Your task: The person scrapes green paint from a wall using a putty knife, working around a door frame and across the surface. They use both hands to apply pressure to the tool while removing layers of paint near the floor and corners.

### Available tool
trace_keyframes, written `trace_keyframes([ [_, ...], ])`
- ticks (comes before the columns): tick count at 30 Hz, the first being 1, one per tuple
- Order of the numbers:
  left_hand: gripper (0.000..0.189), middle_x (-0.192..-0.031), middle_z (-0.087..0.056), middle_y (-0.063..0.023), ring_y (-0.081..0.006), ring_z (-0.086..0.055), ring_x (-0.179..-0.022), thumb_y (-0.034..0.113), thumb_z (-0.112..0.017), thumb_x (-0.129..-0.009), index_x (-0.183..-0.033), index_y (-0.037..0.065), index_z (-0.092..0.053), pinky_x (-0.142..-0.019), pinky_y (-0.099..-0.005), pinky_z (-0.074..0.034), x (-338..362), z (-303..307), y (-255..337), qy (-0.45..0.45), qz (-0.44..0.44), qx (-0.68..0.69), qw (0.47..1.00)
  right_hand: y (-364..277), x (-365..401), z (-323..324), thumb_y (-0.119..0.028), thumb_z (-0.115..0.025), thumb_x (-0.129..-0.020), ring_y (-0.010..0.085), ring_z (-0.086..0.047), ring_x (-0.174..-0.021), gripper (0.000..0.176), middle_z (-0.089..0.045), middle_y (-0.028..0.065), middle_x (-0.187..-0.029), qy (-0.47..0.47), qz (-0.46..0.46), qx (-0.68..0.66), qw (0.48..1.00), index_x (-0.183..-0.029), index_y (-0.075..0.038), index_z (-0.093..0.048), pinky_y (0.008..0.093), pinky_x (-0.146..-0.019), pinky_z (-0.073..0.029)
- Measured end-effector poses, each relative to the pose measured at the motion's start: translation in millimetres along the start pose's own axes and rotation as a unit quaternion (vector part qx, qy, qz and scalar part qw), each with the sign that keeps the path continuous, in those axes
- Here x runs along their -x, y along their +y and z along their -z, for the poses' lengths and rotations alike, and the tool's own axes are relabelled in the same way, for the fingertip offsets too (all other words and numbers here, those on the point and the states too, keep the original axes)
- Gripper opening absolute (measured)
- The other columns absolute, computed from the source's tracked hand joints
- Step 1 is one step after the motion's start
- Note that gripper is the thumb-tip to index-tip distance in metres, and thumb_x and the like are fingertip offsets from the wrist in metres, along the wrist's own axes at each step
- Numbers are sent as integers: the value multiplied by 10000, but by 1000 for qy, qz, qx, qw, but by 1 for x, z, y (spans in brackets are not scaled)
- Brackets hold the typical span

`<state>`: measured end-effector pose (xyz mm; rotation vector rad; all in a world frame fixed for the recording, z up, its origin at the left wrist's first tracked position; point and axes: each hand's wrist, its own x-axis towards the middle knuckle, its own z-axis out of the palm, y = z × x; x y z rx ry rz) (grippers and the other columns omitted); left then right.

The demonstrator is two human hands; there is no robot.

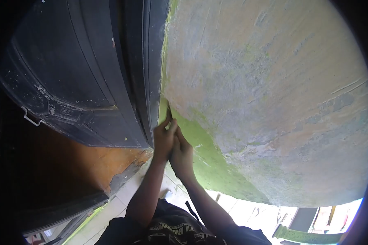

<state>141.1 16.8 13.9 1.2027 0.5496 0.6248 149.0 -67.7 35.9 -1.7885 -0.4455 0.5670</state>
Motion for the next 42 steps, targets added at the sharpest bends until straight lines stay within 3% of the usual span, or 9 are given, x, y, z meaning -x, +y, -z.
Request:
trace_keyframes([
  [5,389,-1010,-671,-143,-123,-587,-857,205,-541,-912,-1218,-34,-546,-733,-279,-476,11,-10,-10,36,-105,-41,993,30,5,-6,-131,-369,-963,44,-413,-478,414,-542,-8,-671,68,76,-111,989,-1345,17,-429,205,-425,-333],
  [10,367,-955,-679,-138,-132,-587,-844,178,-532,-909,-1217,-20,-552,-747,-297,-476,-13,16,-10,5,-10,-4,1000,1,-7,-17,-137,-368,-969,55,-499,-584,432,-584,36,-775,9,25,-64,998,-1379,0,-385,202,-476,-386],
  [13,337,-850,-672,-112,-136,-585,-783,183,-537,-906,-1160,-33,-587,-689,-294,-471,9,-6,-4,65,-168,-115,977,9,6,-17,-163,-387,-972,37,-365,-412,410,-471,-31,-586,67,118,-121,983,-1354,-22,-432,207,-375,-283],
  [20,358,-927,-670,-121,-134,-582,-830,197,-533,-908,-1184,-27,-579,-732,-293,-468,-13,18,-10,18,12,-71,997,-2,-7,-18,-172,-379,-965,47,-371,-392,423,-478,-16,-571,-4,-13,-103,995,-1364,-39,-425,215,-355,-285],
  [23,363,-979,-663,-112,-134,-578,-869,189,-524,-913,-1214,-12,-561,-776,-306,-469,-11,9,-21,63,-106,-98,988,16,-25,-26,-173,-384,-963,50,-361,-389,418,-467,-22,-568,17,48,-76,996,-1355,-42,-440,225,-349,-284],
  [30,435,-947,-657,-128,-146,-594,-828,320,-550,-891,-1123,-48,-581,-710,-300,-474,9,8,-71,40,29,-53,997,46,6,0,-224,-408,-961,58,-339,-376,403,-415,-22,-557,-13,-87,-130,988,-1331,-80,-473,239,-325,-257],
  [34,321,-800,-641,-126,-185,-588,-722,295,-503,-890,-901,-1,-627,-634,-319,-457,97,2,-243,-156,209,-188,947,157,78,53,-248,-428,-912,96,-438,-449,328,-541,50,-711,-38,-265,-77,961,-1116,-26,-558,265,-373,-359],
  [38,443,-704,-626,-173,-266,-632,-684,290,-532,-894,-1270,57,-523,-633,-384,-469,170,-36,-217,-70,135,-144,978,206,143,80,-278,-440,-903,235,-588,-778,375,-602,159,-856,21,201,286,937,-1151,-14,-538,369,-680,-487],
  [42,536,-592,-557,-37,-71,-500,-532,190,-526,-935,-1425,112,-325,-491,-259,-411,156,-73,-84,-95,96,-5,991,117,137,97,-182,-344,-987,78,-477,-476,367,-559,29,-692,53,-55,-106,991,-1272,19,-459,221,-420,-374],
])
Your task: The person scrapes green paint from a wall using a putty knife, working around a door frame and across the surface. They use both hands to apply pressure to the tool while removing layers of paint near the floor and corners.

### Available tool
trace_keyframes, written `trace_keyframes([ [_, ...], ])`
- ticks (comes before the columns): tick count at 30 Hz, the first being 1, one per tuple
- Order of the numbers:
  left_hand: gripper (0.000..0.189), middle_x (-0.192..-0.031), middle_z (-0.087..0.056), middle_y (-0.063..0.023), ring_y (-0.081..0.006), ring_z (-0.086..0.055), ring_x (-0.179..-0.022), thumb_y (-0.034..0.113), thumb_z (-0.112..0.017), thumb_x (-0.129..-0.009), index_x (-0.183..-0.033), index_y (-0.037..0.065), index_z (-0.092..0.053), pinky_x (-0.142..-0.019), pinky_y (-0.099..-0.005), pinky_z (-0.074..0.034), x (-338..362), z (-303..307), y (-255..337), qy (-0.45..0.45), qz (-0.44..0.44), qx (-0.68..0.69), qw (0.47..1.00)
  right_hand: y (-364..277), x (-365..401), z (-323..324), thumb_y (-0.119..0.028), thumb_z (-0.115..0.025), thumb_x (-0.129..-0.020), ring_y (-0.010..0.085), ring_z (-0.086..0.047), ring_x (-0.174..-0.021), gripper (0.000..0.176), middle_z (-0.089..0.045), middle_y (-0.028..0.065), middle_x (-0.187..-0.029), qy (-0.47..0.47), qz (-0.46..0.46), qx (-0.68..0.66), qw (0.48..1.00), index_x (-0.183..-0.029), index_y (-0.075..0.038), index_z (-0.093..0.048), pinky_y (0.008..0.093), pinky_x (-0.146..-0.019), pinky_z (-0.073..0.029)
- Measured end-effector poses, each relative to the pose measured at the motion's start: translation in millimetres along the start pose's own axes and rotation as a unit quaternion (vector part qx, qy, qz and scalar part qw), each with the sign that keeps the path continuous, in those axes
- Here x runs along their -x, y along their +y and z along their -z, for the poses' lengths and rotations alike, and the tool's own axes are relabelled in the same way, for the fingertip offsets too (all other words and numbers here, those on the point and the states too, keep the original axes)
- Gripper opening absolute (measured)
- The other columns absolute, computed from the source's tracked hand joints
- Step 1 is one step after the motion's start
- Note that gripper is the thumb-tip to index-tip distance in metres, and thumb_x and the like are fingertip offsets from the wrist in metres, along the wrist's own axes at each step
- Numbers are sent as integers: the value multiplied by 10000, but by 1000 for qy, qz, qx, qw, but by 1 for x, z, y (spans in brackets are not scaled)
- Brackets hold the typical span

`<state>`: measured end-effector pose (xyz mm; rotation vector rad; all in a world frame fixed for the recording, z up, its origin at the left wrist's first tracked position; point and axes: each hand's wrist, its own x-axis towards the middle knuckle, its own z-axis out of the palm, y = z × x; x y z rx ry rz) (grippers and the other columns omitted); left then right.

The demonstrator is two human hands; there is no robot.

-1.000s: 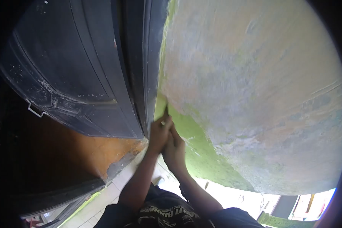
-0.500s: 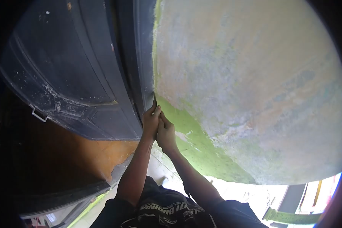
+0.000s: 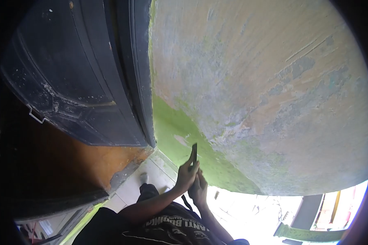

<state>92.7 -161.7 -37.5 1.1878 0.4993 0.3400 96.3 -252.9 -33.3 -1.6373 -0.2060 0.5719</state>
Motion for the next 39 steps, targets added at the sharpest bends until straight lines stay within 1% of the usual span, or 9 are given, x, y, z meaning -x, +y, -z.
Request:
trace_keyframes([
  [2,514,-555,-469,-18,-73,-413,-511,192,-509,-948,-1417,82,-332,-475,-269,-369,-7,-7,39,-20,-53,-30,998,-46,-3,-5,-220,-349,-997,1,-340,-390,417,-467,-50,-576,4,30,-39,999,-1339,11,-406,179,-357,-239],
  [20,423,-764,-644,-164,-139,-565,-644,229,-459,-962,-1289,-39,-456,-591,-299,-445,-41,-3,50,30,-104,-62,992,-81,-26,-20,-205,-339,-984,26,-350,-389,423,-480,-29,-582,-5,40,18,999,-1335,11,-436,204,-341,-261],
  [22,361,-700,-609,-154,-152,-560,-611,233,-456,-963,-1175,-46,-540,-581,-316,-441,-24,-28,54,107,-215,-57,969,-70,-12,-7,-228,-342,-981,30,-384,-388,461,-498,-13,-588,14,54,-9,998,-1363,26,-385,198,-341,-280],
  [25,301,-793,-635,-248,-249,-634,-724,183,-471,-946,-1092,-58,-577,-660,-345,-459,-35,-5,74,30,-30,-88,995,-78,-30,-21,-202,-327,-981,30,-362,-380,447,-514,-7,-604,-7,29,-24,999,-1361,22,-393,203,-340,-277],
  [27,332,-760,-637,-186,-174,-579,-648,206,-473,-948,-1157,-39,-552,-614,-312,-453,-45,-8,59,72,-116,-11,991,-74,-28,-16,-183,-319,-980,30,-355,-378,440,-522,-4,-610,-15,17,-22,999,-1363,22,-392,205,-339,-277],
  [34,448,-741,-659,-134,-120,-552,-647,201,-441,-955,-1363,22,-392,-607,-267,-457,-68,6,62,103,-108,-115,982,-98,-54,-27,-121,-315,-962,167,-616,-856,423,-631,169,-990,-58,-14,48,997,-1312,94,-416,251,-730,-486],
  [35,305,-606,-560,-160,-197,-543,-572,201,-470,-948,-1015,-67,-600,-553,-357,-428,-70,10,70,114,-105,-19,988,-85,-66,-36,-177,-345,-993,42,-381,-382,407,-508,-21,-596,-66,47,-25,996,-1352,0,-419,212,-334,-301],
  [38,370,-699,-632,-118,-154,-542,-572,222,-464,-954,-1214,-34,-525,-547,-306,-445,-44,-4,67,78,-125,-122,982,-77,-34,-26,-187,-360,-993,43,-363,-377,398,-472,-32,-566,-13,44,-65,997,-1344,-14,-434,222,-331,-286],
  [39,311,-619,-574,-154,-196,-548,-540,231,-480,-951,-982,-51,-608,-532,-346,-424,-38,-12,73,102,-120,-61,986,-49,-49,-31,-202,-368,-991,41,-348,-376,405,-458,-32,-561,16,134,-138,981,-1352,-27,-429,221,-333,-271],
])
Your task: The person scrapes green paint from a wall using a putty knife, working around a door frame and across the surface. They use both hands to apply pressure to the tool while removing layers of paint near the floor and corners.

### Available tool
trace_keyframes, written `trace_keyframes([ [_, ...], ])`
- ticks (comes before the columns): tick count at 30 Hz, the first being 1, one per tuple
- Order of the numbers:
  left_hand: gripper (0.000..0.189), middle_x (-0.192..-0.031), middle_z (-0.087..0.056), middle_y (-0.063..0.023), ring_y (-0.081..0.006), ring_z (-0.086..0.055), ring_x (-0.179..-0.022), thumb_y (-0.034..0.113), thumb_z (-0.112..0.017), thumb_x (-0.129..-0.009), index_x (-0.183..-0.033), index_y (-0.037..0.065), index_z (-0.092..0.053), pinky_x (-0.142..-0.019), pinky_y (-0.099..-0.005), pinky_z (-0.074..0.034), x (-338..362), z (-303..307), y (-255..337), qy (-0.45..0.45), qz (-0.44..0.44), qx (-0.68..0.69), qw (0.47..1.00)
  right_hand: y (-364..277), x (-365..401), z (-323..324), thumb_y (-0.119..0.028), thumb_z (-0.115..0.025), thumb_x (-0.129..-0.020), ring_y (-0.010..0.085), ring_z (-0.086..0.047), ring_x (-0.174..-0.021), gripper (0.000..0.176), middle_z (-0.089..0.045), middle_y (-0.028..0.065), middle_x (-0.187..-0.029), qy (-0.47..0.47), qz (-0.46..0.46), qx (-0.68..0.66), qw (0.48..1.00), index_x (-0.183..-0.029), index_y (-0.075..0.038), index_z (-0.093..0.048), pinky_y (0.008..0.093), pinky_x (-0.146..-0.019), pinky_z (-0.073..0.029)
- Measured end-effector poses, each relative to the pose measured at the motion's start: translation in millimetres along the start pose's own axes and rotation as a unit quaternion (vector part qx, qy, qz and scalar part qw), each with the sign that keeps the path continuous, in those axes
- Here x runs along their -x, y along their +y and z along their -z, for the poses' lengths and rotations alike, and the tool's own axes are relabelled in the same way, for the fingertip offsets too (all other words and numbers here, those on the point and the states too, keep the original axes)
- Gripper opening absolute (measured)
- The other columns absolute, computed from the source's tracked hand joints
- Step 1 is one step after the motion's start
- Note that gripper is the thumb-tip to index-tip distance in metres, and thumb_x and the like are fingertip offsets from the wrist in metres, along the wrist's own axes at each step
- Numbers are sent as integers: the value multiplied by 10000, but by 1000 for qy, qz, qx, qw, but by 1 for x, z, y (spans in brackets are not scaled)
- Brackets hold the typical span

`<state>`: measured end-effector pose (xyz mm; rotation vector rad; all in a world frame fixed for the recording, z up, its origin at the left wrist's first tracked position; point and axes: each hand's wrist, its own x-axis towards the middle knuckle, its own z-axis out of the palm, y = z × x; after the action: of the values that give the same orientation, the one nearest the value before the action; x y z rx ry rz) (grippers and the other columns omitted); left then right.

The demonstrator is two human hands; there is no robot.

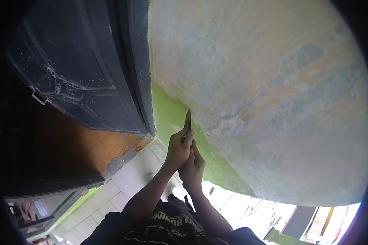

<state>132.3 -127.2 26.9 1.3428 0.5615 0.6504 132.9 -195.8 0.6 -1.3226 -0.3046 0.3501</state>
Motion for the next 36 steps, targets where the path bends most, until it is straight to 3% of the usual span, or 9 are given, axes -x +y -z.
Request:
trace_keyframes([
  [3,414,-636,-559,-89,-110,-479,-558,213,-487,-946,-1281,-29,-472,-528,-295,-415,-39,24,5,4,1,-30,1000,-37,-25,-28,-180,-339,-993,44,-379,-385,420,-486,-20,-585,-75,-126,92,985,-1381,-26,-384,209,-340,-296],
  [7,402,-657,-566,-79,-117,-462,-572,218,-493,-942,-1267,-18,-492,-538,-286,-412,-20,26,4,-50,51,-59,996,-38,2,-27,-191,-348,-990,37,-364,-387,424,-471,-22,-579,-43,-103,60,992,-1379,-25,-383,209,-342,-285],
  [9,393,-755,-646,-194,-228,-636,-665,249,-500,-945,-1221,-30,-520,-627,-345,-485,-9,7,-10,24,-104,-25,994,-32,0,-33,-214,-363,-992,36,-356,-386,428,-462,-26,-575,15,-111,-12,994,-1375,-27,-388,210,-340,-282],
  [11,403,-790,-649,-220,-238,-642,-668,227,-484,-952,-1263,-28,-490,-598,-334,-485,-33,32,13,-38,73,-88,993,-31,-13,-32,-209,-355,-993,37,-367,-392,429,-465,-25,-575,-50,-121,76,988,-1381,-25,-374,205,-343,-291],
  [15,360,-846,-638,-261,-274,-644,-687,250,-505,-938,-1141,-39,-575,-616,-363,-483,-26,34,-1,-28,69,-81,994,-46,-2,-37,-202,-354,-993,39,-385,-401,427,-475,-20,-587,-67,-156,69,983,-1380,-23,-374,202,-348,-300],
  [19,306,-634,-591,-140,-166,-546,-586,235,-498,-941,-906,-52,-598,-565,-352,-443,-17,22,-2,-32,17,-46,998,-44,4,-27,-192,-349,-987,43,-410,-411,427,-505,-15,-625,-33,-160,87,983,-1378,-21,-374,215,-357,-321],
  [23,337,-652,-556,-56,-98,-473,-588,251,-492,-941,-1099,-27,-600,-542,-279,-407,-28,37,9,-20,39,-19,999,-35,-3,-41,-159,-346,-989,99,-558,-723,413,-604,107,-877,-47,-204,82,974,-1352,29,-400,228,-594,-445],
  [25,379,-652,-544,-41,-96,-446,-585,230,-475,-947,-1242,2,-539,-545,-269,-401,-11,19,4,-18,4,-33,999,-31,8,-31,-196,-349,-993,45,-369,-389,420,-462,-27,-568,32,-162,-10,986,-1378,-31,-375,213,-343,-288],
  [36,335,-696,-607,-111,-140,-543,-611,232,-464,-949,-1090,-43,-594,-572,-313,-448,-47,34,9,27,2,-103,994,-23,-22,-37,-184,-367,-979,42,-351,-363,431,-458,-30,-540,-51,-89,43,994,-1385,-43,-390,223,-320,-264],
])
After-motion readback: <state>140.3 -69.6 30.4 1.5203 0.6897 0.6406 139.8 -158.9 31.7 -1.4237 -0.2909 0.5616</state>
